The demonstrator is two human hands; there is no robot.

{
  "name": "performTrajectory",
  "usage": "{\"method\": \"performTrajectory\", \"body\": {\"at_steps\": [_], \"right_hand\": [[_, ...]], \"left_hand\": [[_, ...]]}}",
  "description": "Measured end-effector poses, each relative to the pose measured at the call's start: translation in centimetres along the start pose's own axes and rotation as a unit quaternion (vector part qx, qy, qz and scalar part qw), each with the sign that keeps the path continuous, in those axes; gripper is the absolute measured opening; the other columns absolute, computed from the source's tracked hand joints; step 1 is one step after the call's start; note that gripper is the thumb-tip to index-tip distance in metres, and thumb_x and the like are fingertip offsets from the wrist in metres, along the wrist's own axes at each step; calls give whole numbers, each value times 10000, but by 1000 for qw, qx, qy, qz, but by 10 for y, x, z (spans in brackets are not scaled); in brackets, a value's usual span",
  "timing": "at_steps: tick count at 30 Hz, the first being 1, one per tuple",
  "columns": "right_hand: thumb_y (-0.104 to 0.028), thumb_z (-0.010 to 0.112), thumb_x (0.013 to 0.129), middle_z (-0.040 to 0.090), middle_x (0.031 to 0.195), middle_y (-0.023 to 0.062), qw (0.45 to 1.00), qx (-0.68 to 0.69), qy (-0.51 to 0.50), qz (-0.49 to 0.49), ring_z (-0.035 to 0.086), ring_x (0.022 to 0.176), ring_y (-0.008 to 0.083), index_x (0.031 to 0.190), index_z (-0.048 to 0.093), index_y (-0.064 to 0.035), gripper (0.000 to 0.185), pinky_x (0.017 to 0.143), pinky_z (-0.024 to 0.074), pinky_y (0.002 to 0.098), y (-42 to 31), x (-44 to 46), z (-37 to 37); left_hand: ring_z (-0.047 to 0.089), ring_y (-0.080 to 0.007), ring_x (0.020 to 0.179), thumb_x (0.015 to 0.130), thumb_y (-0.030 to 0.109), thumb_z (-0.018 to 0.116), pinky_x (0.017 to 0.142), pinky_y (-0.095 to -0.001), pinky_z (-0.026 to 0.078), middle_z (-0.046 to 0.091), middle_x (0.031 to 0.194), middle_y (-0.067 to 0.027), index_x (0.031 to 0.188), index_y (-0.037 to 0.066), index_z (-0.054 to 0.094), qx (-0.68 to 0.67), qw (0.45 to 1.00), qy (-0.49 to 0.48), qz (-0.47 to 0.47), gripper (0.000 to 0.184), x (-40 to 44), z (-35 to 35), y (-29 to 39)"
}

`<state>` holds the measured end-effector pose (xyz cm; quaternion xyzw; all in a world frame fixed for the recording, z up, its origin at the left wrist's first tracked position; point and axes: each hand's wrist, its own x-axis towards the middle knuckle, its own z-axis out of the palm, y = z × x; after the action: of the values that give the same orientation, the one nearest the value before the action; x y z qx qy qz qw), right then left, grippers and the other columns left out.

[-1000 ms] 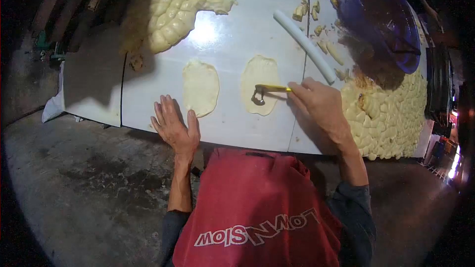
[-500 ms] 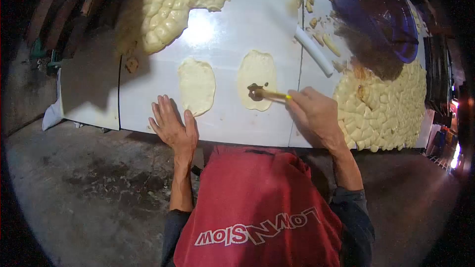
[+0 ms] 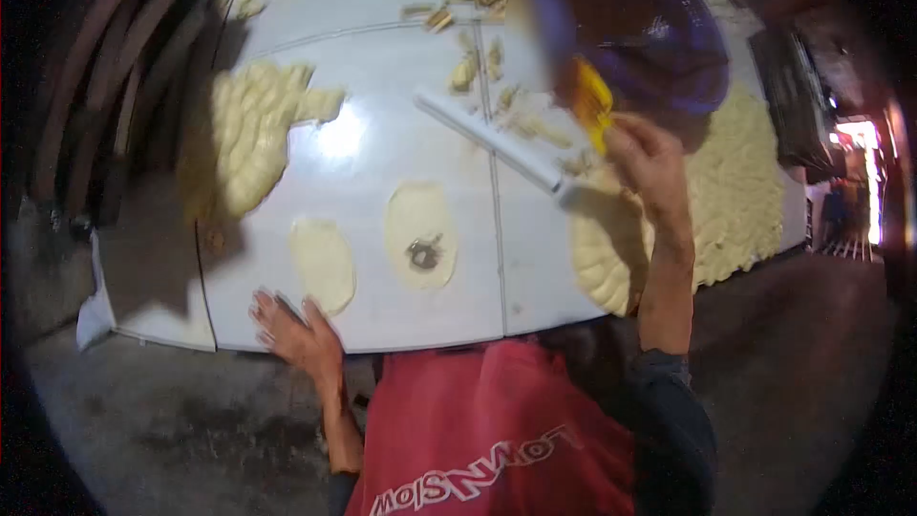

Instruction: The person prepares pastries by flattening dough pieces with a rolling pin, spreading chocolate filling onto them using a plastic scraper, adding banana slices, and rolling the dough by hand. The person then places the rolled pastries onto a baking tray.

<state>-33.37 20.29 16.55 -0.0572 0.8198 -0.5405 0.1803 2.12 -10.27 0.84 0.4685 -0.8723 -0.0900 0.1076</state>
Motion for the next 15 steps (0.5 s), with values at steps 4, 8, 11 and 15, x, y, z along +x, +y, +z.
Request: {"method": "performTrajectory", "body": {"at_steps": [4, 8, 11, 15], "right_hand": [[-369, 749, 935, 772, 960, 74, 969, -128, 108, -181, 699, 856, 149, 1198, 746, -5, 449, 758, 527, 301, -5, 87, -81], [-287, 763, 885, 762, 987, 165, 878, -448, 50, -162, 735, 902, 315, 1107, 772, -40, 332, 787, 546, 410, -22, 138, -100], [-249, 765, 869, 747, 1001, 192, 803, -575, -49, -149, 717, 927, 371, 1065, 781, -53, 278, 795, 547, 452, -7, 166, -90], [-249, 777, 869, 764, 937, 167, 861, -473, -131, -133, 722, 792, 299, 1092, 789, -47, 302, 723, 545, 403, 3, 178, -91]], "left_hand": [[125, -398, 1576, 1093, 418, 447, 1233, -619, 43, 241, 1697, -146, 1635, 55, 229, 5, 1000, 28, -12, 688, 0, 11, -5], [126, -385, 1576, 1091, 421, 429, 1238, -613, 69, 249, 1694, -131, 1634, 88, 252, -13, 998, 55, 3, 661, -2, 11, -5], [168, -398, 1564, 1070, 387, 466, 1242, -600, 94, 271, 1680, -165, 1631, 98, 267, -6, 999, 51, -8, 662, -2, 10, -4], [175, -390, 1564, 1068, 406, 470, 1244, -594, 91, 286, 1678, -147, 1626, 82, 275, -5, 999, 45, -14, 673, -2, 8, -4]]}}
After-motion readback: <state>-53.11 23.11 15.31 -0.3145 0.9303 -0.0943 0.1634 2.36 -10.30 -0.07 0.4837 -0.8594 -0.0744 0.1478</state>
